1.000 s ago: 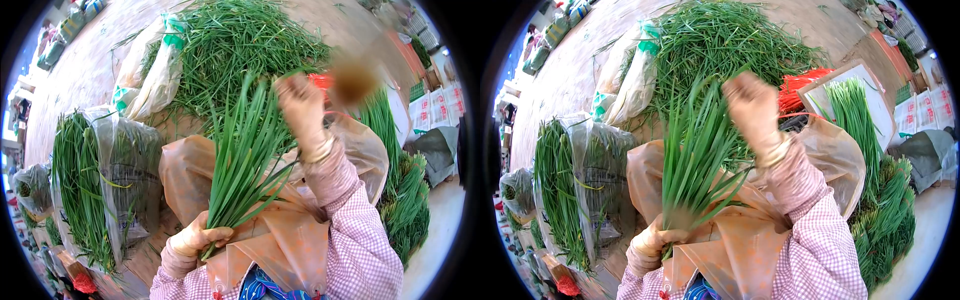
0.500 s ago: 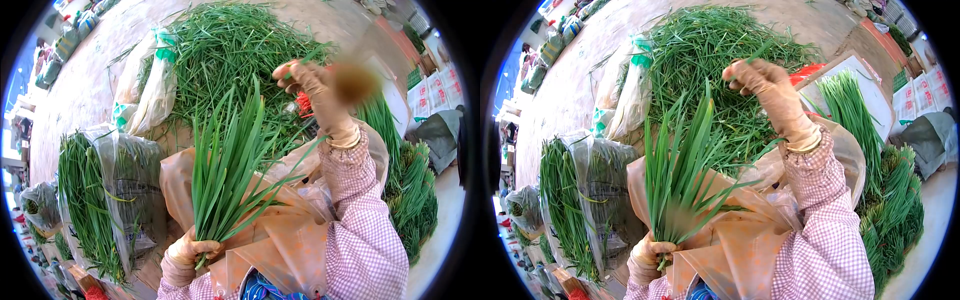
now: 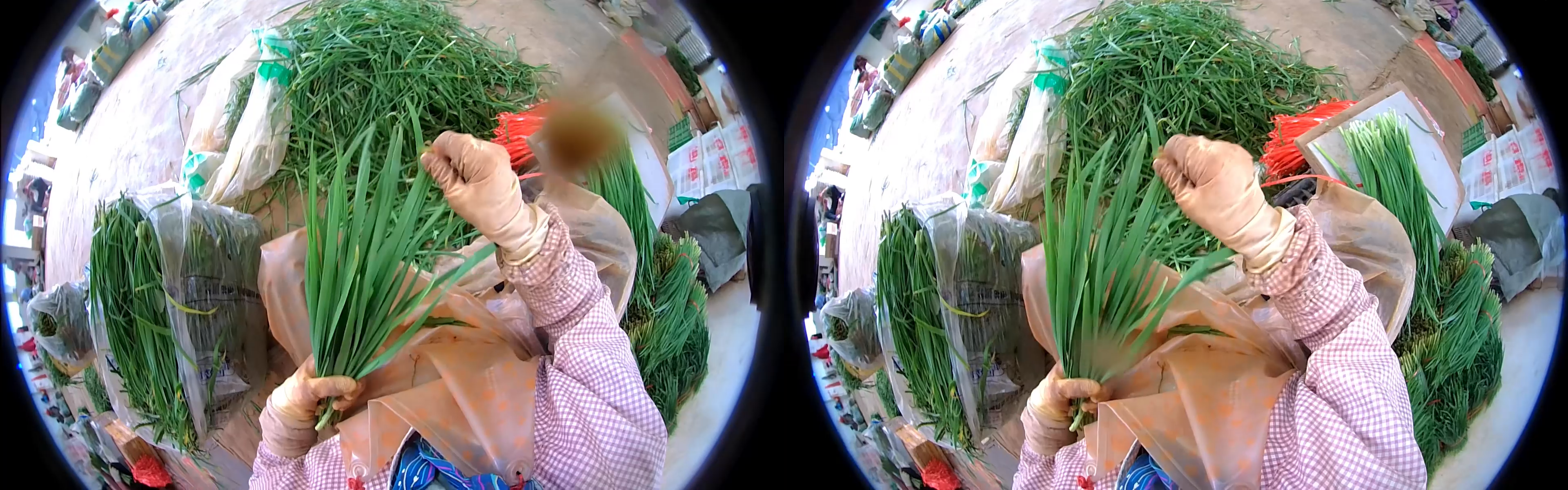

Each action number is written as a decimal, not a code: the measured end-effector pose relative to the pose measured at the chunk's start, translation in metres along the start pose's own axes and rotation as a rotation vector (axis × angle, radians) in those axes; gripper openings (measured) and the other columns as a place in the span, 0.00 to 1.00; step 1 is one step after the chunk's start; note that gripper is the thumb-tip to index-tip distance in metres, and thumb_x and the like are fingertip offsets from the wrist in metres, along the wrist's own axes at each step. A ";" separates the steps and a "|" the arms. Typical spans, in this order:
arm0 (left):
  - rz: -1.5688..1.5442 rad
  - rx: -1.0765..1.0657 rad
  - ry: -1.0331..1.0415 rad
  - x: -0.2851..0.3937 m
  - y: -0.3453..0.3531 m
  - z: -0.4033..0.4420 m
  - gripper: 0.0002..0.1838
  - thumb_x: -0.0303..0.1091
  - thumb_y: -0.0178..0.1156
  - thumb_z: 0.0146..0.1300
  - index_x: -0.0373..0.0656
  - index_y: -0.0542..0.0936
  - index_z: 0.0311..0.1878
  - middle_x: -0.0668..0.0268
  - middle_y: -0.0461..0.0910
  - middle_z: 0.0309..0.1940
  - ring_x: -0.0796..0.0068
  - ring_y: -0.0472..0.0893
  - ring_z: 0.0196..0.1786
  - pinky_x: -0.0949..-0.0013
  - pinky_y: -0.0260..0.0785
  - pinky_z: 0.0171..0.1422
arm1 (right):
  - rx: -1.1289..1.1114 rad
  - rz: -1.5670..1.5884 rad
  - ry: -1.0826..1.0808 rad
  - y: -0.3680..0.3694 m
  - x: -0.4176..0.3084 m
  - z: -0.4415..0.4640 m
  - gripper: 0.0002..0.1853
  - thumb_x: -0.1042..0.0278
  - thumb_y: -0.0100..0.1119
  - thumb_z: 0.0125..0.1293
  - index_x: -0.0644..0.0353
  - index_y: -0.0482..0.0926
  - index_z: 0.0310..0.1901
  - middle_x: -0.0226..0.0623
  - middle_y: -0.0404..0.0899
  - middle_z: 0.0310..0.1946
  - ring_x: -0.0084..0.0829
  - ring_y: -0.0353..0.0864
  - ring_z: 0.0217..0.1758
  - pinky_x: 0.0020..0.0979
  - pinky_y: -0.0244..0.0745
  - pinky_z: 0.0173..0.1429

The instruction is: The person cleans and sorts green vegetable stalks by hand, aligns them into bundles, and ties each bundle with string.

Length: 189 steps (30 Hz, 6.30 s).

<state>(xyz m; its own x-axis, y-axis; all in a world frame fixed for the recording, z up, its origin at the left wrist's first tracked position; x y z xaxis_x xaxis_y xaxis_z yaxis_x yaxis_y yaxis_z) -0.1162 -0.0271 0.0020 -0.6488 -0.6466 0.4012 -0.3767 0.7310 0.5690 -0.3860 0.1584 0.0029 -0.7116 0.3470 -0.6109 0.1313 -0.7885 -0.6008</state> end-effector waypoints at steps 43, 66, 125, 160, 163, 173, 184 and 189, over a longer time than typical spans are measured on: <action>-0.155 -0.100 0.127 -0.020 -0.018 0.017 0.33 0.33 0.67 0.49 0.27 0.72 0.58 0.62 0.74 0.22 0.80 0.65 0.15 0.77 0.54 0.19 | -0.594 1.088 0.626 0.007 -0.056 -0.038 0.11 0.72 0.63 0.66 0.66 0.79 0.48 0.31 0.80 0.34 0.20 0.78 0.35 0.25 0.79 0.42; -0.009 -0.037 0.075 -0.009 -0.013 0.005 0.29 0.30 0.69 0.42 0.29 0.74 0.50 0.61 0.74 0.22 0.75 0.68 0.18 0.74 0.55 0.19 | 0.145 0.865 0.664 -0.015 0.041 -0.019 0.13 0.58 0.55 0.72 0.60 0.79 0.46 0.34 0.82 0.31 0.19 0.73 0.24 0.22 0.69 0.30; -0.074 0.011 0.321 0.033 0.030 0.060 0.16 0.36 0.56 0.68 0.36 0.75 0.53 0.62 0.82 0.39 0.74 0.82 0.31 0.71 0.80 0.36 | -0.068 0.221 -0.295 -0.005 -0.043 -0.063 0.13 0.74 0.65 0.59 0.57 0.80 0.47 0.37 0.83 0.39 0.36 0.84 0.38 0.32 0.80 0.41; -0.296 -0.271 0.379 0.053 0.055 0.110 0.24 0.28 0.59 0.63 0.41 0.70 0.63 0.62 0.80 0.41 0.64 0.81 0.39 0.58 0.76 0.52 | 0.029 0.036 -0.223 -0.034 -0.029 -0.065 0.14 0.77 0.66 0.54 0.57 0.80 0.44 0.35 0.82 0.37 0.37 0.83 0.39 0.34 0.79 0.41; -0.317 -0.219 0.409 0.050 0.065 0.117 0.24 0.27 0.59 0.64 0.43 0.70 0.64 0.62 0.80 0.44 0.63 0.81 0.42 0.59 0.77 0.51 | -0.016 0.075 -0.428 -0.034 -0.038 -0.067 0.14 0.70 0.69 0.54 0.57 0.80 0.43 0.36 0.80 0.33 0.38 0.82 0.36 0.36 0.78 0.39; -0.269 -0.134 0.424 0.044 0.072 0.134 0.23 0.27 0.57 0.66 0.45 0.70 0.64 0.62 0.80 0.43 0.60 0.82 0.48 0.56 0.79 0.55 | -0.417 0.229 0.045 -0.023 -0.056 -0.093 0.06 0.65 0.58 0.66 0.57 0.76 0.36 0.43 0.79 0.30 0.42 0.80 0.29 0.38 0.76 0.33; -0.353 -0.183 0.531 0.061 0.067 0.144 0.21 0.24 0.58 0.65 0.45 0.71 0.61 0.64 0.78 0.39 0.65 0.80 0.44 0.60 0.79 0.50 | -0.228 0.936 0.745 -0.077 -0.044 -0.096 0.09 0.68 0.63 0.67 0.63 0.78 0.43 0.23 0.77 0.30 0.14 0.72 0.33 0.19 0.70 0.38; -0.308 -0.045 0.503 0.052 0.082 0.147 0.18 0.26 0.58 0.66 0.47 0.72 0.59 0.65 0.79 0.39 0.66 0.81 0.42 0.59 0.79 0.51 | -0.214 0.354 0.287 -0.042 -0.052 -0.097 0.12 0.63 0.64 0.63 0.59 0.78 0.44 0.40 0.80 0.31 0.33 0.80 0.29 0.30 0.76 0.33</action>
<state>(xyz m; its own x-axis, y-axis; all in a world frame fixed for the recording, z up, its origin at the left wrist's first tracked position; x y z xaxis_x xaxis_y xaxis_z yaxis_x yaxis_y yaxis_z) -0.2778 0.0317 -0.0360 -0.1168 -0.8597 0.4972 -0.4622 0.4902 0.7390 -0.2876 0.2226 0.0097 -0.3832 0.2265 -0.8955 0.4907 -0.7715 -0.4051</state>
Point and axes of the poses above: each hand's wrist, its own z-axis towards the middle knuckle, its own y-axis out of the palm, x = y × z, the point moved 1 cm from there along z, towards the middle knuckle
